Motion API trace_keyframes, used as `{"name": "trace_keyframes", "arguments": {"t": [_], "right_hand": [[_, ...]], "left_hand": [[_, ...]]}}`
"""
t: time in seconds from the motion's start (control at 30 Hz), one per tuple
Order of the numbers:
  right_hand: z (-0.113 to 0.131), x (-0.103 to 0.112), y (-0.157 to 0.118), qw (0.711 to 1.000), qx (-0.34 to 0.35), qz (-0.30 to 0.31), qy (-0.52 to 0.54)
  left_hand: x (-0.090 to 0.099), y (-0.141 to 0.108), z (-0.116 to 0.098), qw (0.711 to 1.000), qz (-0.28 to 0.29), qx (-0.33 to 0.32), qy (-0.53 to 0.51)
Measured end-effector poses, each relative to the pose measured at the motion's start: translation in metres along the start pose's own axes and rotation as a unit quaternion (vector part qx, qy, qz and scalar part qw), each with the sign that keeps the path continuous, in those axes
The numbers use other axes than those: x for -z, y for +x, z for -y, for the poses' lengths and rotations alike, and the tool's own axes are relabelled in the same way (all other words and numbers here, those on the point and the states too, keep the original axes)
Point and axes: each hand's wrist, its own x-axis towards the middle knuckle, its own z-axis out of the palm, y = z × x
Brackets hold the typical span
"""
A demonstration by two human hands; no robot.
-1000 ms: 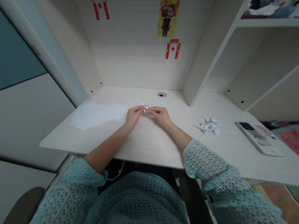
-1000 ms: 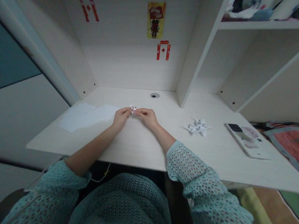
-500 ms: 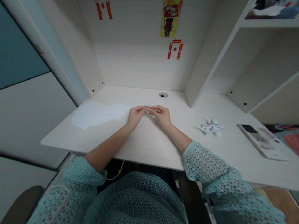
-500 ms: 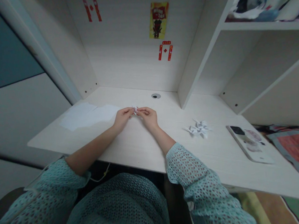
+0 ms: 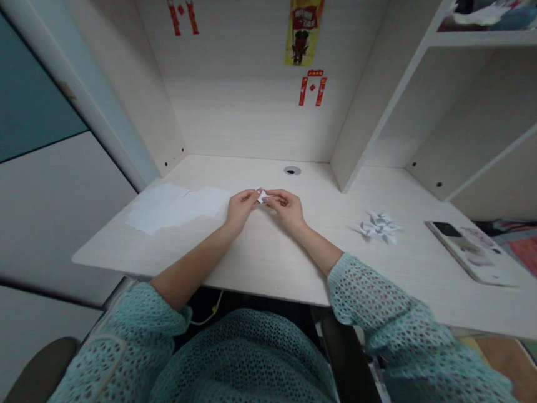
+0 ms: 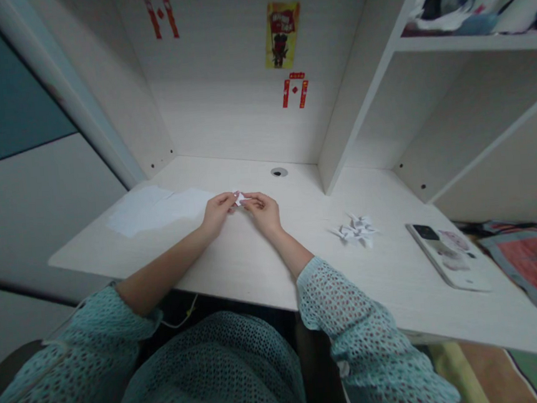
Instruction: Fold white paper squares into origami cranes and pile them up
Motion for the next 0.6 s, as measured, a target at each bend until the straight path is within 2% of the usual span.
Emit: {"name": "trace_keyframes", "arguments": {"t": [0.17,0.3,0.6], "right_hand": [[-0.0003,0.0035,0.0040,0.999,0.025,0.000,-0.020],[0.0039,0.0031,0.0027,1.000,0.024,0.009,-0.017],[-0.0013,-0.0014,0.0017,0.995,-0.095,-0.030,0.032]], "left_hand": [[0.0015,0.0000,0.0005,0.999,0.028,0.009,-0.019],[0.0019,0.0000,0.0000,0.999,0.022,0.015,-0.022],[-0.0004,-0.0015,-0.0047,1.000,0.012,0.013,-0.024]]}}
